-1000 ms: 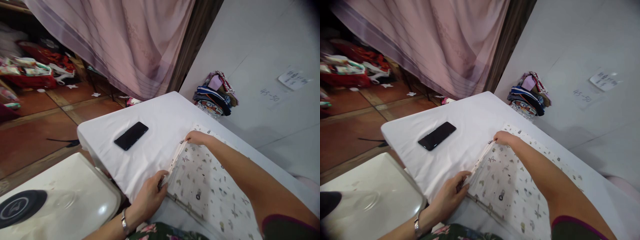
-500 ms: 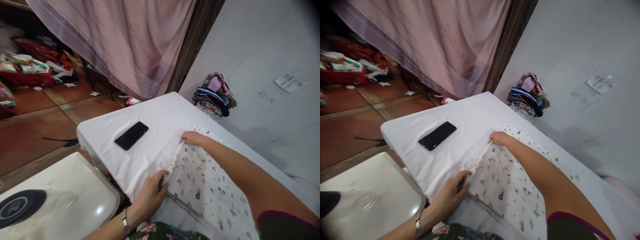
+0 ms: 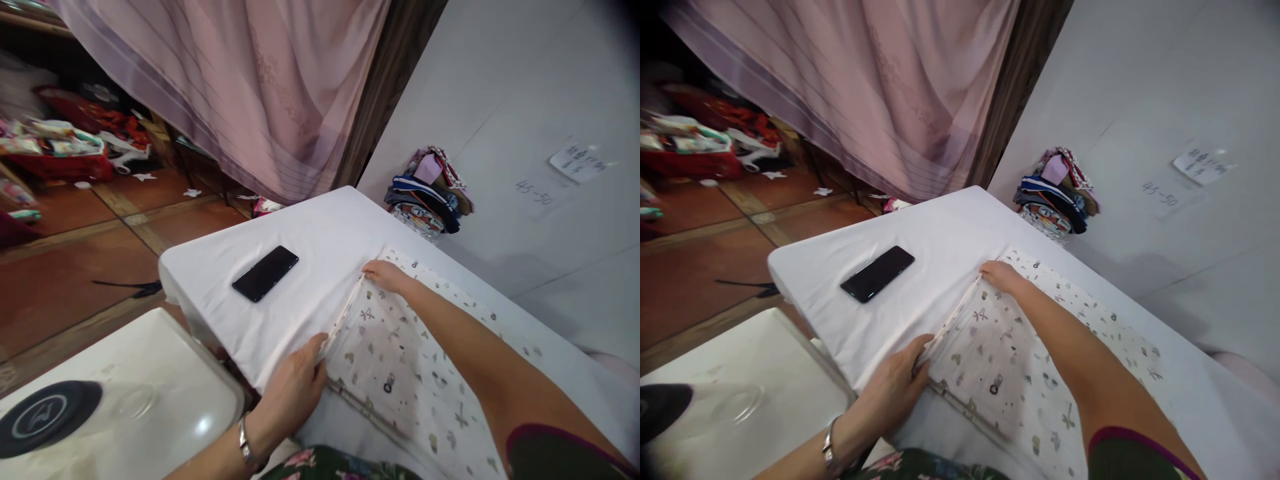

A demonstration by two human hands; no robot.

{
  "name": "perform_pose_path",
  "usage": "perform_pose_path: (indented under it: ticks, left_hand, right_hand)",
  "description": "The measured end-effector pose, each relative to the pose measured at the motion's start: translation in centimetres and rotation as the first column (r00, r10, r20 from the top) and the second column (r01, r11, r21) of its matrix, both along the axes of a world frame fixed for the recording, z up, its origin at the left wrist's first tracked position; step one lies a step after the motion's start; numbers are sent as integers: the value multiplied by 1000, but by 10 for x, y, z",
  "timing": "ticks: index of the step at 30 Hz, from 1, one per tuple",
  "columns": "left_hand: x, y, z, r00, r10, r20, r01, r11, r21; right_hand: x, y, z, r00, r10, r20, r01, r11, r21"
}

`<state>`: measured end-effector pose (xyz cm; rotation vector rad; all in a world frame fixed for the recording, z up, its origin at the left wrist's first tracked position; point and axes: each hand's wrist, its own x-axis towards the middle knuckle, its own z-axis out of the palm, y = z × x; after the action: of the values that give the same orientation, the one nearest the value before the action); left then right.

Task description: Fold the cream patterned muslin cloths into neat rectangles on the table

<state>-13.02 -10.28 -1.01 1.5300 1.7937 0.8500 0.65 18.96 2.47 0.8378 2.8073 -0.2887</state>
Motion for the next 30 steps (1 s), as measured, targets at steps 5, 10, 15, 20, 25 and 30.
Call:
perform_pose_path:
  ticks: [5, 10, 15, 20, 25, 30]
  left_hand:
    - [-1, 1, 7, 991, -4, -134, -1, 999, -39]
    - [-4, 4, 19, 912, -66, -405, 53, 998, -42]
    - [-15, 18, 33, 825, -141, -547, 183, 983, 23]
    - [-2, 74, 37, 760, -157, -631, 353, 914, 198]
    - [17, 126, 1, 742, -208, -638, 369, 920, 130]
    - [18, 129, -25, 752, -190, -632, 342, 931, 128]
  right_hand:
    - [2, -6, -22, 977, -52, -209, 44, 998, -39]
    - [7, -6, -36, 920, -170, -353, 142, 985, -103]
    - [1, 0, -40, 911, -217, -351, 173, 973, -152]
    - [-3, 2, -36, 903, -218, -370, 164, 971, -173]
    - [-1, 3, -37, 886, -227, -405, 167, 970, -177]
    - [9, 23, -40, 777, -425, -465, 328, 903, -276]
